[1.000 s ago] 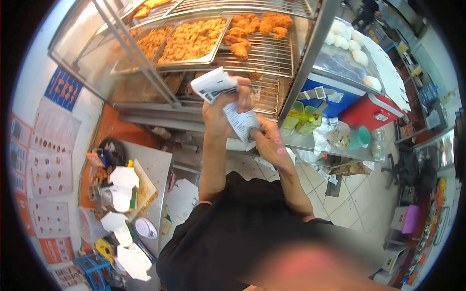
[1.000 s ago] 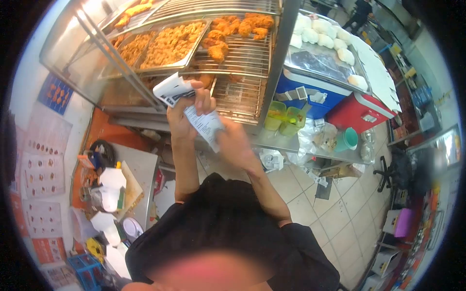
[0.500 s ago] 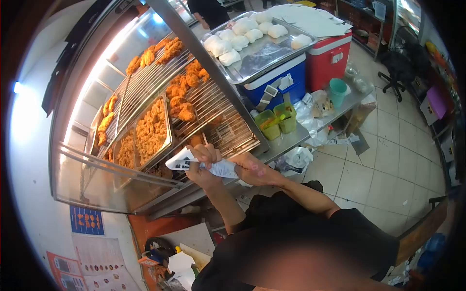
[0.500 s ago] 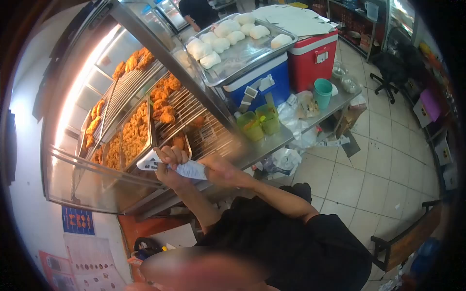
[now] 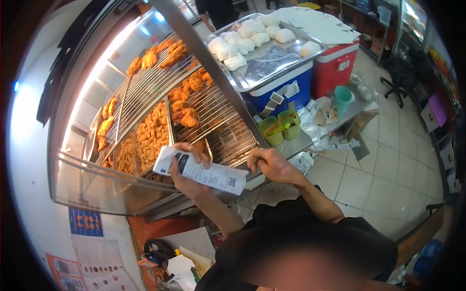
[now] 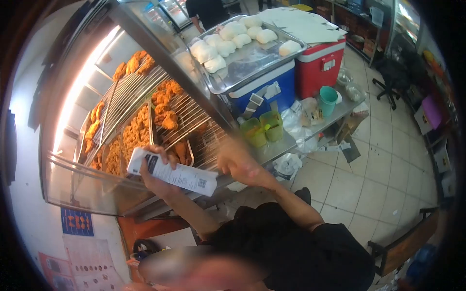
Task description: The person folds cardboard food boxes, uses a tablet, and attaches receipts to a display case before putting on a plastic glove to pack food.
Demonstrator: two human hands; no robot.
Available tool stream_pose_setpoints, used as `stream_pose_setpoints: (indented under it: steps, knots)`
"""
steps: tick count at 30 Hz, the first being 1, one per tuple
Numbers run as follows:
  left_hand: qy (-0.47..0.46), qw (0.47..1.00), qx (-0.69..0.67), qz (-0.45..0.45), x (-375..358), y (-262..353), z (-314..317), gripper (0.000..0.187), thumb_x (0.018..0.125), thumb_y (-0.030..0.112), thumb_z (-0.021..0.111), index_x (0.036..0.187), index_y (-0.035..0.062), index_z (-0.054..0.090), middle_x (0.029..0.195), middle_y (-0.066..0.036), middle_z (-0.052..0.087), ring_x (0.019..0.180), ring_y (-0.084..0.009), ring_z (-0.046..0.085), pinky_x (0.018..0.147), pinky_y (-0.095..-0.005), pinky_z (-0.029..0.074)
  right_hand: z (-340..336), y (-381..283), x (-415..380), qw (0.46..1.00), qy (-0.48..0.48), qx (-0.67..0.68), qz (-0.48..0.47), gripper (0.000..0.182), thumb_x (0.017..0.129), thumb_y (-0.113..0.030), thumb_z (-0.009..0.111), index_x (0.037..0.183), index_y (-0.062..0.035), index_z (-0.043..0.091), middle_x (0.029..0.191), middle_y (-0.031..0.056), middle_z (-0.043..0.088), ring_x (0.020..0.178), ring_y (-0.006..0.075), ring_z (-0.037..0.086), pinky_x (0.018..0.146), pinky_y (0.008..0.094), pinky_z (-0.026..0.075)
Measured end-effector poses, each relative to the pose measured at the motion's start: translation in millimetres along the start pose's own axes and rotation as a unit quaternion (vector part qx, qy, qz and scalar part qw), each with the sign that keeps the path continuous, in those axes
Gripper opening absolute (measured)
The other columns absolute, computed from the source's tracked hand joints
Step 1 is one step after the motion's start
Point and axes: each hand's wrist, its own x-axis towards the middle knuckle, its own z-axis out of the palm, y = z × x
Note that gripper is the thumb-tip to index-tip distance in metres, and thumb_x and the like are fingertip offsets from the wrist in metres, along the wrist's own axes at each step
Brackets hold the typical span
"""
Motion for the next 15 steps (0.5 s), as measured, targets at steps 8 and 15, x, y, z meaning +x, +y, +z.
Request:
stream_pose_setpoints:
  steps: [8,15]
  knots:
    - [-0.004,0.984,0.148,-0.104,6,-2,11,0.056,0.100,0.040,0.034,0.126,-0.0083,0.047,0.092,-0.015,0.060,0.066,-0.0158,0.058,0.046,-0.0279,0.050,24,-90,81,0.979,0.102,-0.071,-0.160,0.032,0.080,-0.017,0.075,0.105,-0.0072,0.058,0.079,0.0008,0.057,0.060,0.0069,0.047,0.054,0.0239,0.040]
    - [-0.007,0.959,0.276,-0.063,16,9,5,0.048,0.101,0.034,0.042,0.128,-0.0049,0.046,0.101,-0.014,0.061,0.084,-0.0161,0.058,0.072,-0.0276,0.049,43,-102,108,0.978,0.108,0.006,-0.176,0.026,0.073,-0.009,0.080,0.092,-0.0019,0.064,0.093,0.0020,0.060,0.067,0.0037,0.051,0.054,0.0199,0.040]
